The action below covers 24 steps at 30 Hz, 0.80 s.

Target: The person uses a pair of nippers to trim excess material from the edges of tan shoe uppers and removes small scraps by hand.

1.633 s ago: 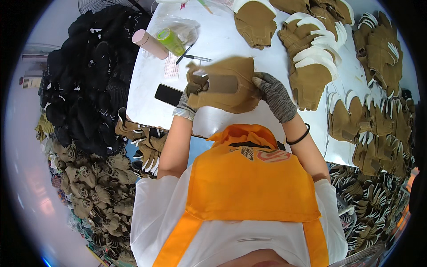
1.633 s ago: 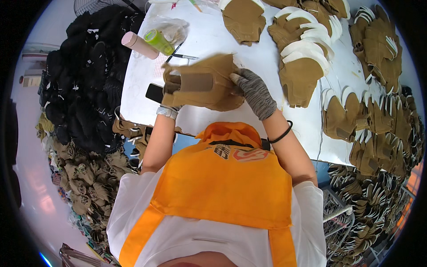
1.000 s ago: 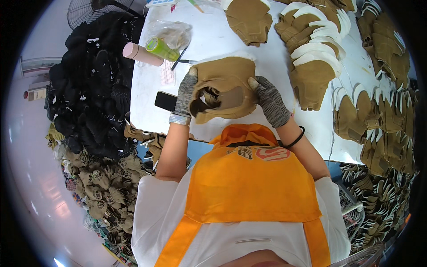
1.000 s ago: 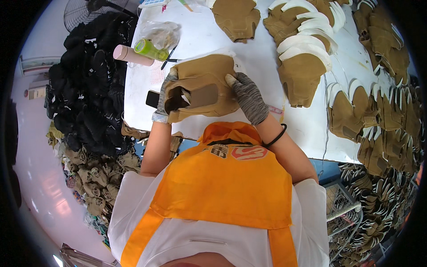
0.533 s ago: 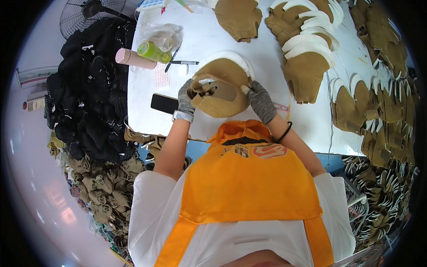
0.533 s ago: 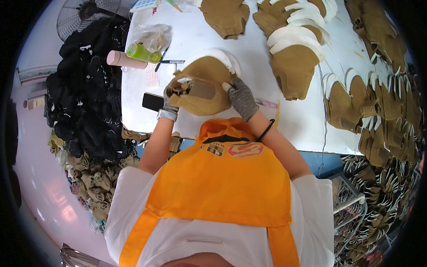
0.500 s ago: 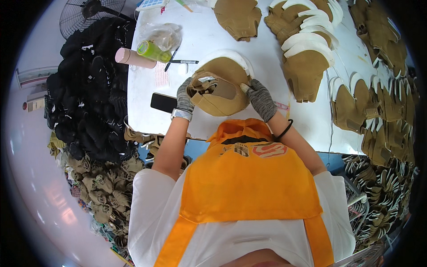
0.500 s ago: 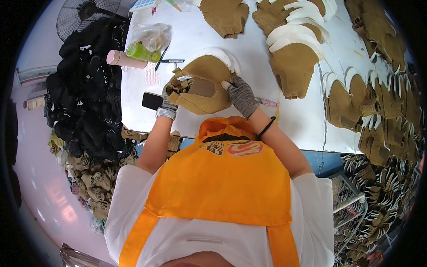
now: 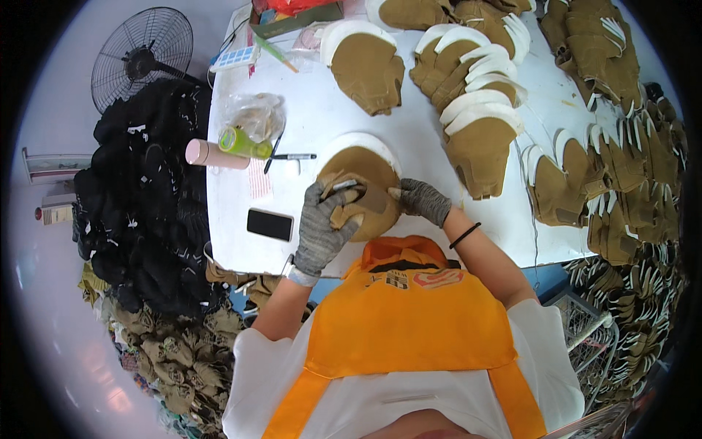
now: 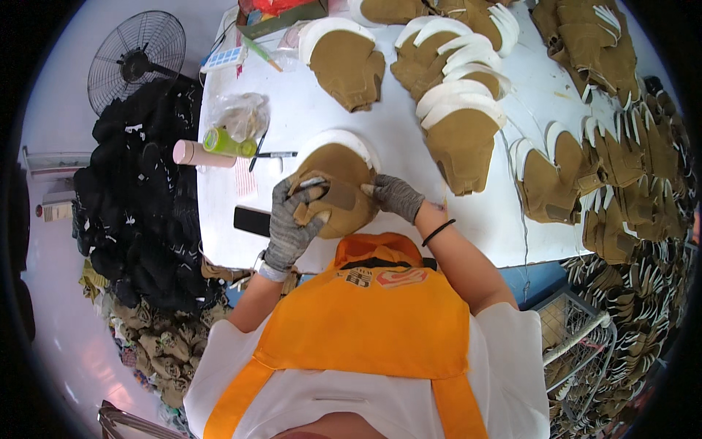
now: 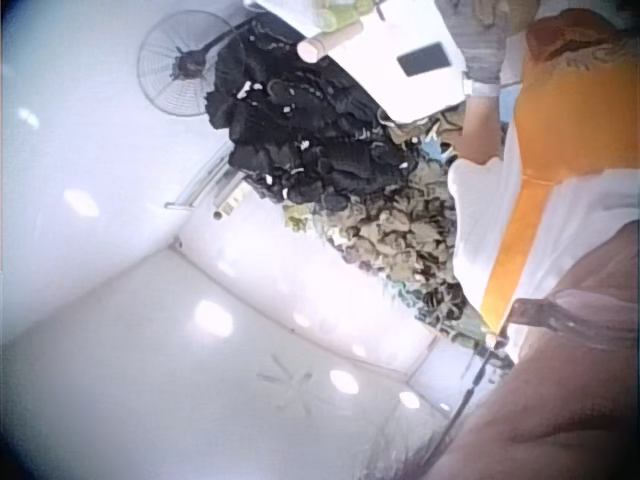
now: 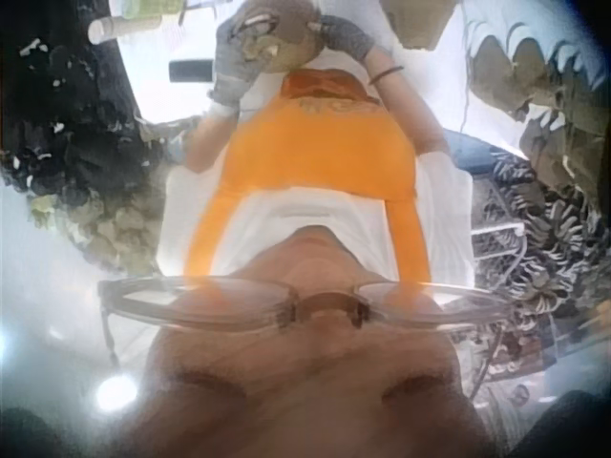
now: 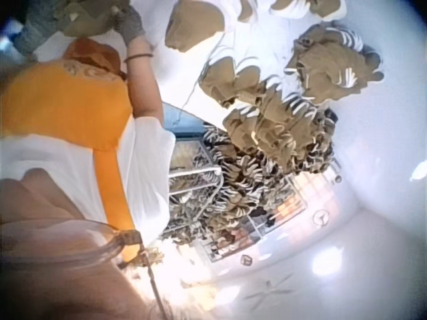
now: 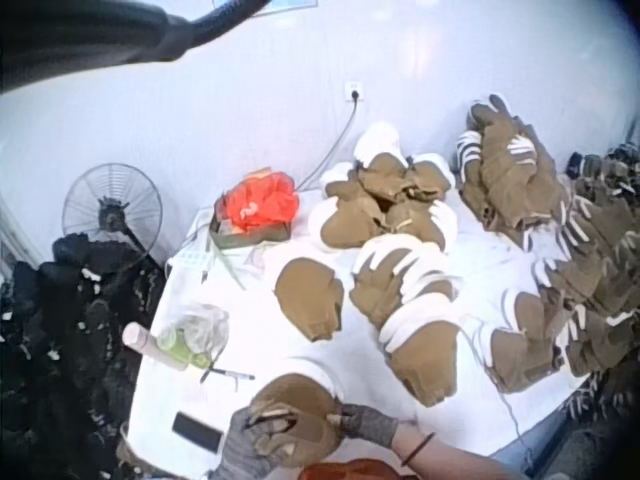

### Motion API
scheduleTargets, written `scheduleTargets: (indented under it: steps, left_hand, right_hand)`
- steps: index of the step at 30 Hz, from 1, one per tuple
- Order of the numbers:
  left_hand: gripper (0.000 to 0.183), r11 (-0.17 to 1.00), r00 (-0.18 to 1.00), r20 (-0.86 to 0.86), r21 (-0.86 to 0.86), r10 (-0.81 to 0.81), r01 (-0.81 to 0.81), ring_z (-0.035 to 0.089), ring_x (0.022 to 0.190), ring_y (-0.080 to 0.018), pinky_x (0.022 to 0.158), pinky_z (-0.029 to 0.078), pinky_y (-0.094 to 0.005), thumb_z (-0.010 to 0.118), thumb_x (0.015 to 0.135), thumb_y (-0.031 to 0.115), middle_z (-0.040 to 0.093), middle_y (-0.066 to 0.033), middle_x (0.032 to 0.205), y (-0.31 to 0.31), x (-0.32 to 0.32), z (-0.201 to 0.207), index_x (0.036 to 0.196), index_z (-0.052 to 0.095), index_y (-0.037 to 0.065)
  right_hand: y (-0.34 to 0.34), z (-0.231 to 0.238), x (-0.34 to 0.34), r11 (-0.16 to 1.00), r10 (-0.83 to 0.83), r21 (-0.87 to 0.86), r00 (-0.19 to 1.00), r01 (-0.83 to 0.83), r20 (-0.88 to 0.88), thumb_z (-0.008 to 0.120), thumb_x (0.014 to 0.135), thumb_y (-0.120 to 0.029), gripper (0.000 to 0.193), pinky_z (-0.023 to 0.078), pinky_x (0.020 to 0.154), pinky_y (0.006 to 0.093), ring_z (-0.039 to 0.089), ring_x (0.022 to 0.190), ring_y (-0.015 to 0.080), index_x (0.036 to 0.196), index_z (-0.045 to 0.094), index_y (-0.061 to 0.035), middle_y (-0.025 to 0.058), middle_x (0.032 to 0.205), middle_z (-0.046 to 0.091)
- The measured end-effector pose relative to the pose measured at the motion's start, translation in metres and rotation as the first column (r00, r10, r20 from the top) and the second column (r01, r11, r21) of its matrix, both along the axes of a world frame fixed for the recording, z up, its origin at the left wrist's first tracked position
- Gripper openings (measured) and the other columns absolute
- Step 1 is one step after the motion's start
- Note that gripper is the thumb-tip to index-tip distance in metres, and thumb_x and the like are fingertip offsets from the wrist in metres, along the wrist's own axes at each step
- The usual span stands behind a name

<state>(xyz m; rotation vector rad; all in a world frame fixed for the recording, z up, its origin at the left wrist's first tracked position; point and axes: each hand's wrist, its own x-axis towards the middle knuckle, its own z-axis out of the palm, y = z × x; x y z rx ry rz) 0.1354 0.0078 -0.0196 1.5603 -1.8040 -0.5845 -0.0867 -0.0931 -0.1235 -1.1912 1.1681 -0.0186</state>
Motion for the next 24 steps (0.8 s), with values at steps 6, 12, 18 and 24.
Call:
scheduleTargets:
  steps: [6,12,18,24]
  left_hand:
    - [0.049,0.984,0.978,-0.204,-0.177,-0.041,0.005,0.051,0.115,-0.0295,0.098,0.046,-0.0383,0.079,0.075,0.026,0.044,-0.0129,0.123,0.001,0.010,-0.034,0.113,0.055,0.009]
    - [0.059,0.977,0.990,-0.141,-0.211,0.005,-0.035,0.051,0.112,-0.0297,0.095,0.045,-0.0411,0.073,0.078,0.049,0.049,-0.0137,0.120,-0.001,0.012,-0.033,0.117,0.053,0.009]
    - [0.067,0.977,0.281,-0.936,0.195,0.210,-0.083,0.049,0.117,-0.0234,0.102,0.039,-0.0387,0.055,0.090,0.050,0.052,-0.0140,0.123,-0.022,0.032,-0.014,0.139,0.038,0.007]
    - [0.072,0.841,0.384,-0.748,0.494,0.541,-0.221,0.044,0.124,-0.0222,0.106,0.033,-0.0331,0.053,0.092,0.048,0.043,-0.0153,0.137,-0.126,0.075,-0.066,0.141,0.033,-0.001]
  right_hand:
    - [-0.097,-0.018,0.023,0.446,-0.117,-0.848,0.921,-0.285,-0.371,0.059,0.081,-0.015,0.047,0.046,0.088,0.0394,0.055,0.104,0.0325,0.126,0.050,-0.0086,0.0195,0.116,0.055]
    - [-0.174,-0.035,0.058,0.282,-0.222,-0.820,0.798,-0.498,-0.561,0.053,0.084,-0.012,0.061,0.030,0.104,0.0488,0.044,0.123,0.0283,0.143,0.039,-0.0186,0.0185,0.138,0.041]
    - [-0.205,-0.050,0.055,0.521,-0.153,-0.826,0.976,0.213,0.155,0.044,0.091,0.004,0.040,0.041,0.100,0.0302,0.055,0.111,0.0150,0.128,0.053,-0.0055,0.0095,0.131,0.054]
    - [-0.143,0.032,0.037,0.566,-0.221,-0.541,0.747,0.622,0.627,0.041,0.095,0.004,0.030,0.046,0.096,0.0321,0.056,0.111,0.0191,0.122,0.054,0.0020,0.0122,0.123,0.059]
